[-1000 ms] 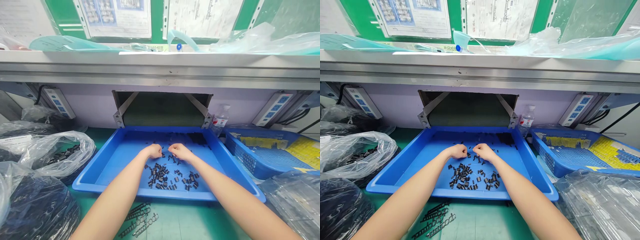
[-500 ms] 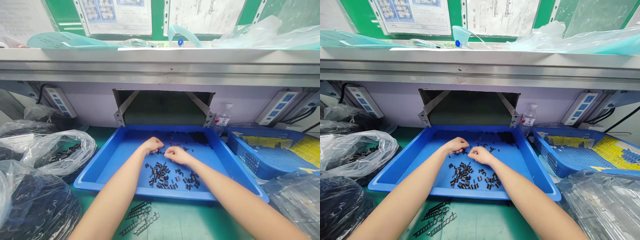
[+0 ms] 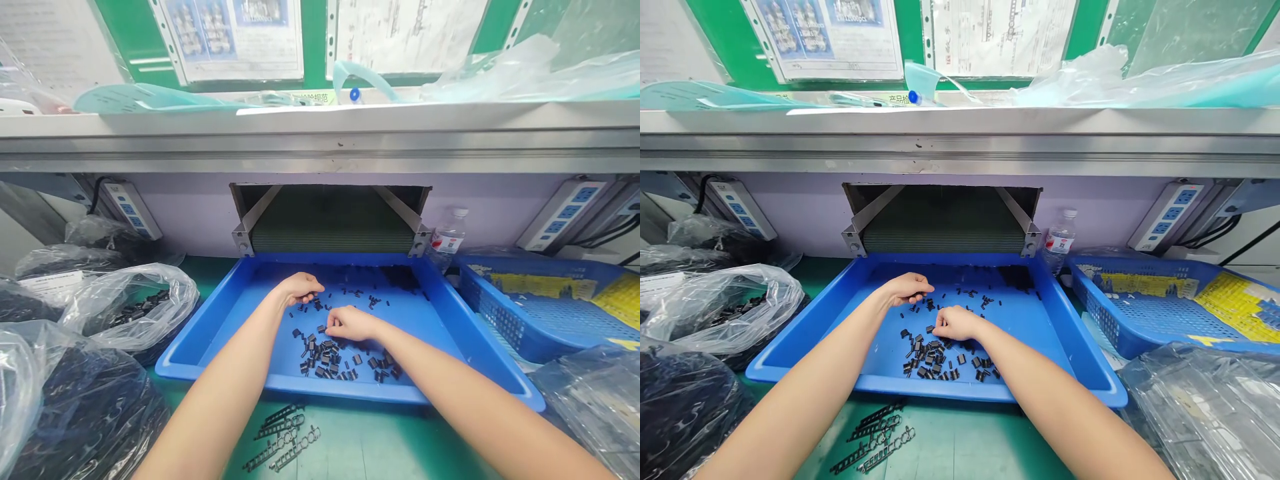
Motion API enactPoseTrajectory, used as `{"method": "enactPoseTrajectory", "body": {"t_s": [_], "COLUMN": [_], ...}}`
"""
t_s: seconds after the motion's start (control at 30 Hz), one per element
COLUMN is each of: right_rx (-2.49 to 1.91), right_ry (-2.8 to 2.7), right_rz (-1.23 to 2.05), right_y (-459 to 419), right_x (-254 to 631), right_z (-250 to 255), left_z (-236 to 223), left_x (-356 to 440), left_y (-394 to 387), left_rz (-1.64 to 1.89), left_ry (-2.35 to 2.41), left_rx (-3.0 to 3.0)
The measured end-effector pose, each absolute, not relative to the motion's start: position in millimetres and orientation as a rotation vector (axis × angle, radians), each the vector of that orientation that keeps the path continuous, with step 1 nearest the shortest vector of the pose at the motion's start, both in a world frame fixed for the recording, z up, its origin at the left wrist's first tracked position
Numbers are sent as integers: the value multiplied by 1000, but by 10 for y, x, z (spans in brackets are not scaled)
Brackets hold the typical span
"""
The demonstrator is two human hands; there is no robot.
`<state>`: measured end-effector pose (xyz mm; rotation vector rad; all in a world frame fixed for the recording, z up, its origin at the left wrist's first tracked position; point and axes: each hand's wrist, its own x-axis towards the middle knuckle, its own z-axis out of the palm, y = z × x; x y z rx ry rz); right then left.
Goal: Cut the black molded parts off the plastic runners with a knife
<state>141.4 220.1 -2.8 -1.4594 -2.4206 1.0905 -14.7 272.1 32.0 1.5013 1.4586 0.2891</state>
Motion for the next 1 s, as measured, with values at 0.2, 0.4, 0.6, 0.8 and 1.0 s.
{"method": "enactPoseTrajectory", "body": {"t_s": [0.2, 0.4, 0.6, 0.8, 1.0], "right_rx": [-1244, -1255, -1462, -1534, -1401], "right_ry": [-2097, -2078, -2407, -2404, -1999], "right_rz": [1253, 1250, 1194, 1231, 1408], "right_y": [2319, 2305, 2196, 2157, 2240], "right_x": [1656, 1686, 1524, 1410, 1575], "right_z": [54, 113, 60, 34, 92], "left_z": [330, 199, 109, 27, 168], "left_x": [-179, -157, -115, -182, -250], "left_y": [2476, 2328, 2357, 2396, 2432], "left_rz": [40, -92, -139, -51, 254], "left_ry": [1348, 1246, 1174, 1102, 957], "left_rx": [1734, 1959, 2098, 1951, 1624]}}
